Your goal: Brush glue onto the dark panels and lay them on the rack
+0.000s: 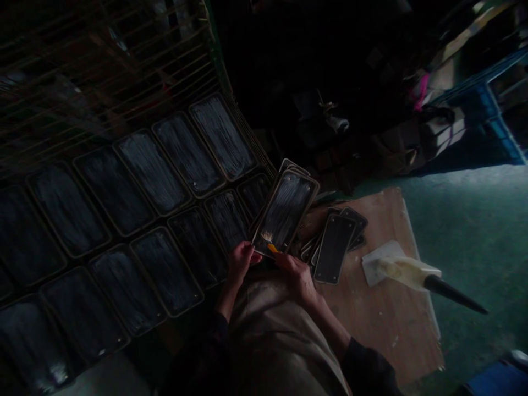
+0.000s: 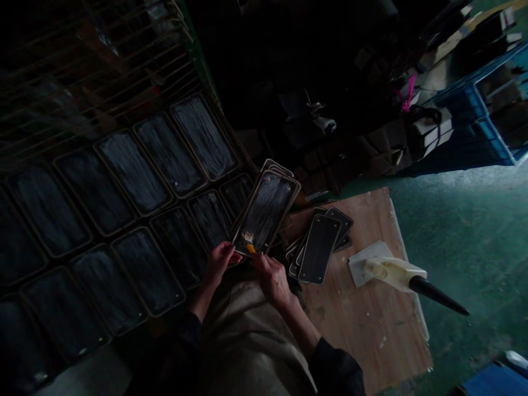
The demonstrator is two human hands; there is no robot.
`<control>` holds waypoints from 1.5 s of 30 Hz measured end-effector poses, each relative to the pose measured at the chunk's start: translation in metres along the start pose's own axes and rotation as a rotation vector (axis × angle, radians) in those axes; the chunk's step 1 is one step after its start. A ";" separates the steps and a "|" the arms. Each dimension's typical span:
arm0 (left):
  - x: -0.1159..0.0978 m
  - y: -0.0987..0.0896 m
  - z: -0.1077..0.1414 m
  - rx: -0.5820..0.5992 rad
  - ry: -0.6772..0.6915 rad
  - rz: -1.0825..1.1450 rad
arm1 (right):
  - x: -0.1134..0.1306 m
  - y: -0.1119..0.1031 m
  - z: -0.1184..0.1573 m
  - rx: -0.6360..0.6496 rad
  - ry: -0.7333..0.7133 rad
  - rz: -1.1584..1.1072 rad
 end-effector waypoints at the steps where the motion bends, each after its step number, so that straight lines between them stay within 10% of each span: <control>1: 0.000 0.000 0.000 -0.005 -0.002 -0.005 | -0.003 -0.002 0.001 -0.029 0.024 -0.037; 13: -0.006 0.001 0.004 -0.035 0.070 -0.072 | -0.028 0.005 0.039 -0.003 0.139 -0.253; 28: -0.009 0.010 0.004 -0.032 0.039 -0.142 | -0.044 -0.117 0.008 -0.405 0.105 0.000; 38: -0.001 0.011 0.006 -0.034 0.024 -0.030 | -0.048 -0.072 0.026 -0.114 0.190 -0.142; 45: -0.007 0.016 0.004 0.014 0.043 -0.139 | -0.063 -0.152 -0.021 -0.373 0.147 -0.090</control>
Point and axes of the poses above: each hand's wrist, its own z-axis away from the middle knuckle, its own y-axis out of the palm, x = y × z, the point moved 10 cm from there along -z, towards the middle knuckle, and after that the axes turned 13 degrees about x, right-handed, at the moved point
